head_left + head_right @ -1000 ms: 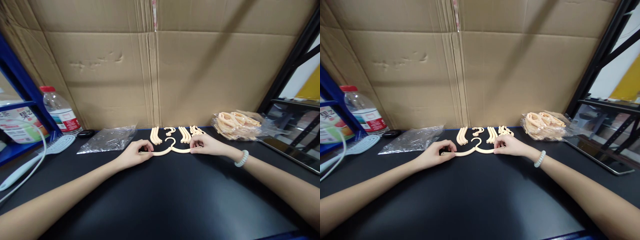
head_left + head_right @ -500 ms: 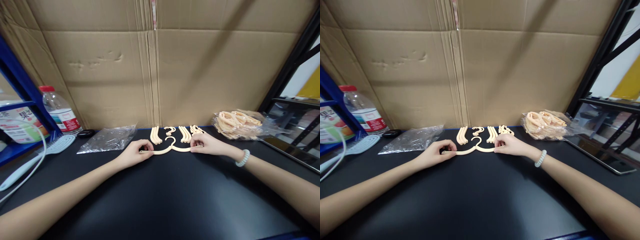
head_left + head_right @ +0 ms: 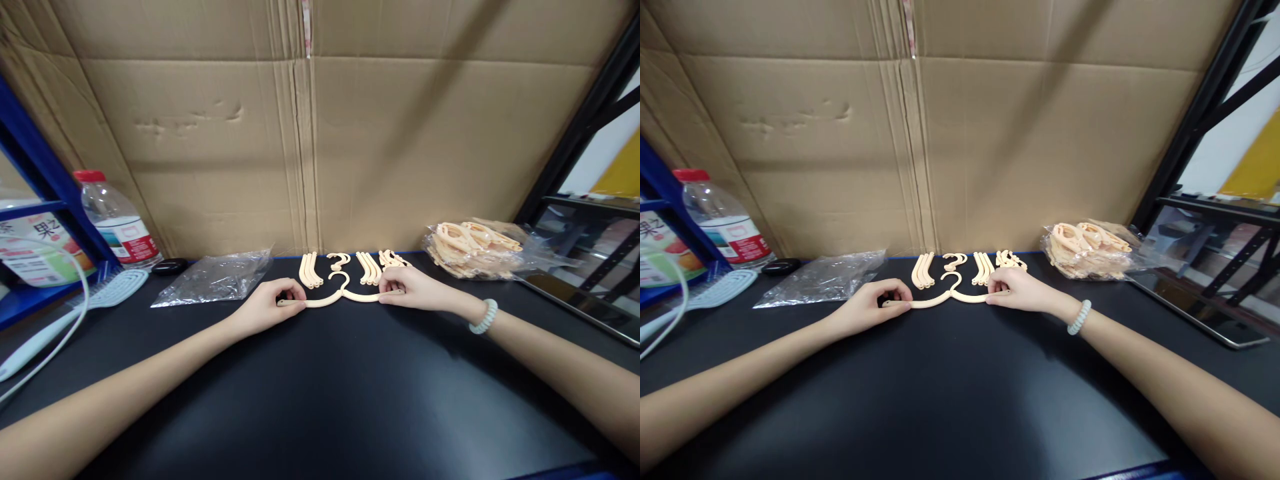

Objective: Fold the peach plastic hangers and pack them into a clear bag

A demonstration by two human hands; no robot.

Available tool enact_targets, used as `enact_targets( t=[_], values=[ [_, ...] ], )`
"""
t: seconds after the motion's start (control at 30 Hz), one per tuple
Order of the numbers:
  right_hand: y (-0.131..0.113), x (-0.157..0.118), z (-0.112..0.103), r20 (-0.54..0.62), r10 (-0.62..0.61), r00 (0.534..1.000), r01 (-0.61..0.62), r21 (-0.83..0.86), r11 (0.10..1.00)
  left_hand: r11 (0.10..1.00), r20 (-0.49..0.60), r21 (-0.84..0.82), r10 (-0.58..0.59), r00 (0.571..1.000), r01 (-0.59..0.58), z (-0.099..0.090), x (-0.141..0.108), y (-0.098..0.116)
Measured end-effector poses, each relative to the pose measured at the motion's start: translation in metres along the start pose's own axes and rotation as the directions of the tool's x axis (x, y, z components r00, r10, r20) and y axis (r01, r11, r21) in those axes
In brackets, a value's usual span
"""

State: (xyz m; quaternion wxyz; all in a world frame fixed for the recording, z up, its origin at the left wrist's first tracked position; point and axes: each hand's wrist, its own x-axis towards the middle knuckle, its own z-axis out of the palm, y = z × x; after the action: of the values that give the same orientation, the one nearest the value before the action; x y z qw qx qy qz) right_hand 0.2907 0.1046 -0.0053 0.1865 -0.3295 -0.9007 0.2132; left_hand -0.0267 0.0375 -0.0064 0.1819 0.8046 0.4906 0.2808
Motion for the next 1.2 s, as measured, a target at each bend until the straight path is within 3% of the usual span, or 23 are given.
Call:
enact_targets(
  t=[0.67,1.2],
  values=[
    [-0.0008,-0.0012,-0.0048,0.047,0.010,0.999,-0.009,-0.030,1.000,0.997,-0.014,-0.037,-0.071,0.997,0.070,-0.0010,0.0010,0.0027],
    [0.0058,-0.0006,-0.0072,0.067,-0.026,0.997,0.031,-0.068,0.997,0.998,-0.004,-0.034,-0.050,0.999,0.050,-0.0015,0.0011,0.0014]
  ],
)
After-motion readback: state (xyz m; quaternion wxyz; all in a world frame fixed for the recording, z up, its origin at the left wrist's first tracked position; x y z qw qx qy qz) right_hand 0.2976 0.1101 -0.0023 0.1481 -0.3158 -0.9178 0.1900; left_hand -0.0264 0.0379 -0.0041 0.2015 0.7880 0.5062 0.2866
